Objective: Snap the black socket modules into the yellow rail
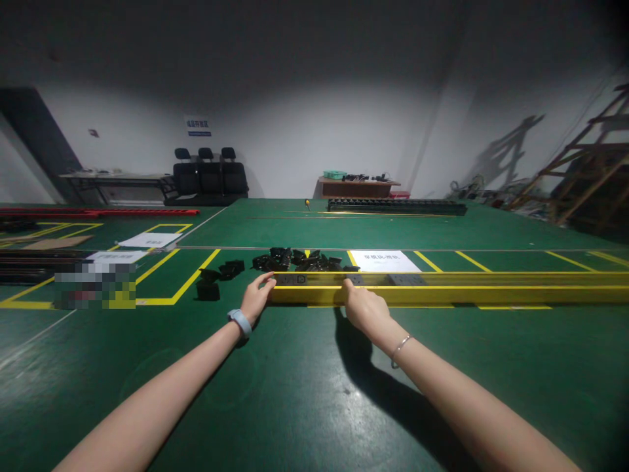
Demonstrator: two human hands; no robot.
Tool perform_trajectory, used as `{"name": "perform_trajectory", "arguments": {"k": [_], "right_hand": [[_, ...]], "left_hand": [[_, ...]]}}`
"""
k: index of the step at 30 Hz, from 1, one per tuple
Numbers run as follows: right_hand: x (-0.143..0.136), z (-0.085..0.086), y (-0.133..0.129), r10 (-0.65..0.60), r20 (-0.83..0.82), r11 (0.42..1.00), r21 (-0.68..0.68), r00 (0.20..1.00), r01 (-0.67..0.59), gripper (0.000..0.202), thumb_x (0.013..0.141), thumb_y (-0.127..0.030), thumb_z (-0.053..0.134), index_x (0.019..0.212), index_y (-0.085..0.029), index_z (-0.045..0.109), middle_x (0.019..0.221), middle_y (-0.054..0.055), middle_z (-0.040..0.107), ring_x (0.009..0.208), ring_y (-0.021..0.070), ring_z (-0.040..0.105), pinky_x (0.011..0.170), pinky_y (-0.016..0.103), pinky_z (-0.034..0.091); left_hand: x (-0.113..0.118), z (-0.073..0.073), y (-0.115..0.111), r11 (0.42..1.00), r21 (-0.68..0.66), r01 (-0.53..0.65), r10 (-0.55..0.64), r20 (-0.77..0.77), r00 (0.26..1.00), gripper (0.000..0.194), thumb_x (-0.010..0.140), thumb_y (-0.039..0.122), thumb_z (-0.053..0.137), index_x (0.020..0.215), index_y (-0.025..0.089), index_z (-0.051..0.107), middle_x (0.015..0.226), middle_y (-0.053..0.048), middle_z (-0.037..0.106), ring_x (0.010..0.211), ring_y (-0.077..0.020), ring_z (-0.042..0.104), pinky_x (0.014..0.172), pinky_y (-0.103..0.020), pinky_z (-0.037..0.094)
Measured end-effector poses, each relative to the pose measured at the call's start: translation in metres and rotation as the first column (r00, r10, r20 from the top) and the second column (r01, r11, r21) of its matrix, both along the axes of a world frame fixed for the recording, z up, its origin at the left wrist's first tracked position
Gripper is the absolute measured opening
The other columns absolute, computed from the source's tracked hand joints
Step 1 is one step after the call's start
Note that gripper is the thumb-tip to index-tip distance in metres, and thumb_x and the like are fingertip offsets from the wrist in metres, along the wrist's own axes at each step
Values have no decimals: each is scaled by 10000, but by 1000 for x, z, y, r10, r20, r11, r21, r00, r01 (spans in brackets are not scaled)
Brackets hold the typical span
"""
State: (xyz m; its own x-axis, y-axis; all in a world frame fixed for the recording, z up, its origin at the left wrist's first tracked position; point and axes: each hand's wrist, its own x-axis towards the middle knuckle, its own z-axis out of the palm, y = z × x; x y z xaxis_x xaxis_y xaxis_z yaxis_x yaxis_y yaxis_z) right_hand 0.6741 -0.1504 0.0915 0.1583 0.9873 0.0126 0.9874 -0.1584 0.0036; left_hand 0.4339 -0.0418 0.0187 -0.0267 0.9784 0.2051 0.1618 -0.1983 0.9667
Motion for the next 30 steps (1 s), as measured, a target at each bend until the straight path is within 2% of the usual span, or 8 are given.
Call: {"name": "perform_trajectory", "arguments": {"k": [4, 12, 19, 25, 28, 30], "right_hand": [[9, 6, 2, -45, -30, 999, -27, 999, 44, 380, 847, -95, 337, 1208, -172, 428, 950, 151, 664, 880, 271, 659, 685, 338, 470], [20, 16, 4, -106, -76, 990, -100, 991, 98, 355, 856, -125, 350, 1193, -159, 453, 985, 165, 653, 903, 285, 653, 702, 371, 478], [40, 23, 11, -217, -145, 965, -183, 965, 190, 405, 842, -138, 385, 1242, -166, 443, 892, 131, 670, 629, 197, 670, 664, 337, 486], [61, 23, 20, -278, -192, 941, -254, 941, 226, 381, 855, -174, 392, 1225, -124, 467, 821, 132, 671, 436, 158, 606, 534, 302, 490], [62, 21, 22, -250, -237, 950, -248, 939, 191, 368, 871, -204, 392, 1209, -84, 474, 776, 133, 659, 386, 150, 574, 462, 283, 470], [53, 19, 21, -174, -292, 971, -208, 940, 116, 389, 884, -230, 392, 1231, -68, 454, 720, 116, 646, 370, 141, 552, 421, 259, 445]], "left_hand": [[0, 0, 0, 1000, 14, -15, 15, 5, 1000, 401, 709, 365, 646, 1050, 158, 678, 974, -80, 691, 875, -208, 622, 818, -319, 478], [-2, -6, 4, 999, -11, 34, -34, -3, 999, 445, 736, 399, 608, 1113, 164, 640, 1049, -96, 670, 810, -185, 627, 748, -310, 492], [-2, -4, 2, 1000, -2, 24, -24, -16, 1000, 456, 729, 423, 606, 1104, 167, 643, 1066, -99, 663, 850, -196, 622, 731, -306, 494], [0, 1, -3, 999, 31, -22, 24, -59, 998, 450, 721, 432, 607, 1063, 145, 664, 1057, -108, 668, 918, -225, 613, 774, -312, 477], [2, 6, -7, 999, 43, -27, 30, -87, 996, 432, 727, 413, 603, 1054, 138, 668, 1070, -112, 665, 937, -227, 611, 817, -324, 466], [3, 8, -8, 998, 56, -23, 29, -103, 994, 424, 730, 403, 602, 1048, 131, 669, 1071, -115, 663, 949, -228, 607, 846, -332, 458]]}}
